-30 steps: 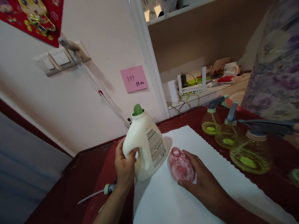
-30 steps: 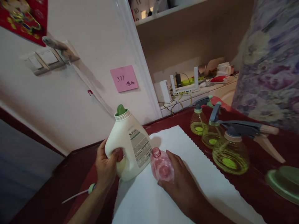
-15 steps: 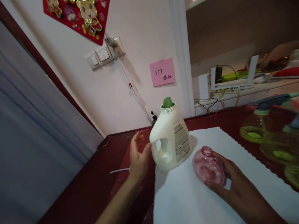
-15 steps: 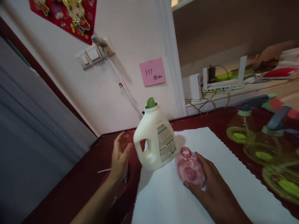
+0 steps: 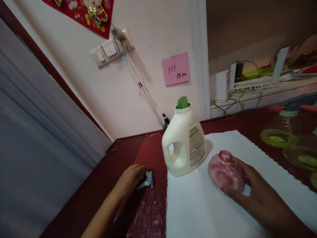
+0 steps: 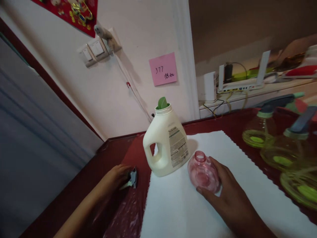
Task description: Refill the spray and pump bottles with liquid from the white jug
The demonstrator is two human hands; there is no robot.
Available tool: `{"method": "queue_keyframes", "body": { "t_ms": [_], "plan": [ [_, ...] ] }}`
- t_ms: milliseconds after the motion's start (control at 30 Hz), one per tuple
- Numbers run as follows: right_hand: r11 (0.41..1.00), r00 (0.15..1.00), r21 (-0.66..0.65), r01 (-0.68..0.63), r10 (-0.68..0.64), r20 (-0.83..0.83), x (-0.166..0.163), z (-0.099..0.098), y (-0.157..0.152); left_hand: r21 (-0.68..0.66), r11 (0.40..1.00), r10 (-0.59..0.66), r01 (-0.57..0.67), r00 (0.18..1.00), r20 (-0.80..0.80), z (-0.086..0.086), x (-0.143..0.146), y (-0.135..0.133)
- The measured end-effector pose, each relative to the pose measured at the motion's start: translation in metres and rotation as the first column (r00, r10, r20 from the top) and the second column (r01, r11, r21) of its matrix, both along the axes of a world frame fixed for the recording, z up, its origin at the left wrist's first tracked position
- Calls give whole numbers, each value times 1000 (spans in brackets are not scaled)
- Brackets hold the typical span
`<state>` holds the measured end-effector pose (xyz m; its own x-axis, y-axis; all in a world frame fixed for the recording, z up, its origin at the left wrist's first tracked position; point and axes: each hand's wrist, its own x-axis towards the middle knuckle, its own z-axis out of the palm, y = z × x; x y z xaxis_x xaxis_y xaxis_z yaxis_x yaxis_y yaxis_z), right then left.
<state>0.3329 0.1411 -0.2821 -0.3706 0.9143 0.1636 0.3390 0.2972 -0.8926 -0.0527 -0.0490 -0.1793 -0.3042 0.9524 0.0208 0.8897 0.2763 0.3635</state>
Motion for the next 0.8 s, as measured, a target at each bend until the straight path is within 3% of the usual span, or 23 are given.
{"method": "queue_keyframes", "body": {
  "t_ms": [333,433,500,567,600,667,733,800],
  "plan": [
    [997,999,80,-12,15,-37,-4,13,-10,-111,994,14,-24,996,-86,8,2,5],
    [996,998,77,-45,48,-33,-3,17,-10,-59,996,56,-60,995,-78,29,4,-5],
    [998,999,64,-24,27,-43,-4,21,-11,71,992,103,-107,993,50,52,14,-13],
    [999,999,41,-2,4,-49,-5,25,-12,259,930,194,-262,946,258,74,32,-19],
    [1000,999,28,4,-3,-49,-6,28,-13,299,877,241,-377,882,405,84,44,-20],
    [1000,999,-3,7,-7,-43,-7,32,-15,390,784,246,-483,818,520,99,68,-19],
    [1000,999,-26,-11,9,-47,-7,35,-17,431,611,224,-664,667,711,107,88,-12],
    [999,998,-30,-40,38,-54,-8,37,-20,438,533,137,-724,584,800,110,100,-2]
  ]
}}
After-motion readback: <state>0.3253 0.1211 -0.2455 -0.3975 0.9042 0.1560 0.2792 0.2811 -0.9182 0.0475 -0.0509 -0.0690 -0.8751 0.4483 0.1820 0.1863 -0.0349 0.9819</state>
